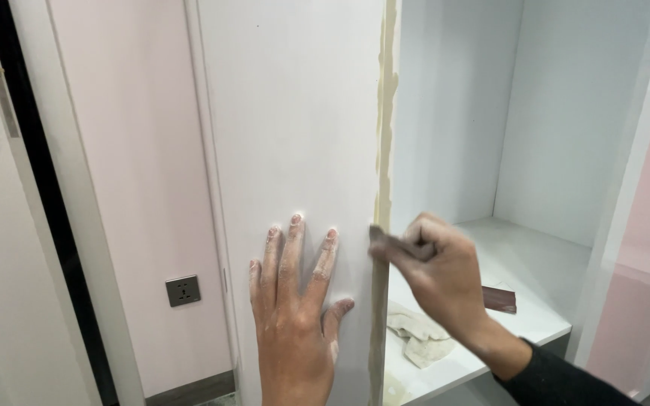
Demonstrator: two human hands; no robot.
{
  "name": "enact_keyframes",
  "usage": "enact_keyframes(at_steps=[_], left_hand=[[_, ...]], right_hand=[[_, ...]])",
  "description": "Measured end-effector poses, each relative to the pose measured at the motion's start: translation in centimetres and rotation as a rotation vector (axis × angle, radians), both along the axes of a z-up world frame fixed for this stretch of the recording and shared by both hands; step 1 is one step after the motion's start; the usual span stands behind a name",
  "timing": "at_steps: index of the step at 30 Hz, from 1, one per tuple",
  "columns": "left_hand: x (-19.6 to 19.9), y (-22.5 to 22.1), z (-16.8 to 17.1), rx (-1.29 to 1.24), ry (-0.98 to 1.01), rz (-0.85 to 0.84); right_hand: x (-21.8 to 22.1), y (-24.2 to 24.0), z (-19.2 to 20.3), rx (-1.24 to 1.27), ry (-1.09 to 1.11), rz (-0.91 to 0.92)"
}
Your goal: Sanding the edge of a white cabinet to remove excess filler and smooth the surface.
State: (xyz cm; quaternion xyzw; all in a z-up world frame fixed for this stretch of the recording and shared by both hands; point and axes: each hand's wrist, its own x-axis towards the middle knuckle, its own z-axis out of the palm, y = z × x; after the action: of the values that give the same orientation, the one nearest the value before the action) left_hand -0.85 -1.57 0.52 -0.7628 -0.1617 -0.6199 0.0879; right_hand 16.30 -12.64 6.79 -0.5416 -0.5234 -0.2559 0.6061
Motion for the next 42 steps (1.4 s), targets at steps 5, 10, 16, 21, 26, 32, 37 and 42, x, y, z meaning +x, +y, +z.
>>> enact_keyframes(at_steps=[5, 10, 16, 21, 26, 32, 37, 42], left_hand=[[0.2, 0.1, 0.2, -0.012, 0.004, -0.018], [-0.1, 0.2, 0.0, -0.002, 0.000, -0.012], [-0.1, -0.4, 0.3, -0.025, 0.023, -0.037], [-0.2, -0.5, 0.3, -0.013, 0.034, 0.002], [0.0, -0.9, 0.4, -0.020, 0.025, 0.001], [0.2, -0.9, 0.4, -0.026, 0.029, 0.020], [-0.1, -0.7, 0.2, -0.017, 0.039, 0.014], [0.3, -0.9, 0.3, -0.037, 0.022, 0.001]], right_hand=[[0.1, 0.9, 5.7, 0.111, 0.026, -0.044], [1.0, 0.3, -3.7, -0.098, 0.070, -0.013], [-0.3, 0.6, 3.8, 0.077, 0.207, 0.067], [0.8, -0.9, -3.7, -0.152, 0.209, 0.053], [0.7, 0.2, -0.1, -0.063, 0.217, 0.080], [-0.8, 0.4, -2.0, 0.017, 0.063, -0.056], [-0.2, 0.8, -4.0, -0.075, 0.250, -0.025], [-2.0, 1.0, 2.3, 0.091, 0.295, 0.085]])
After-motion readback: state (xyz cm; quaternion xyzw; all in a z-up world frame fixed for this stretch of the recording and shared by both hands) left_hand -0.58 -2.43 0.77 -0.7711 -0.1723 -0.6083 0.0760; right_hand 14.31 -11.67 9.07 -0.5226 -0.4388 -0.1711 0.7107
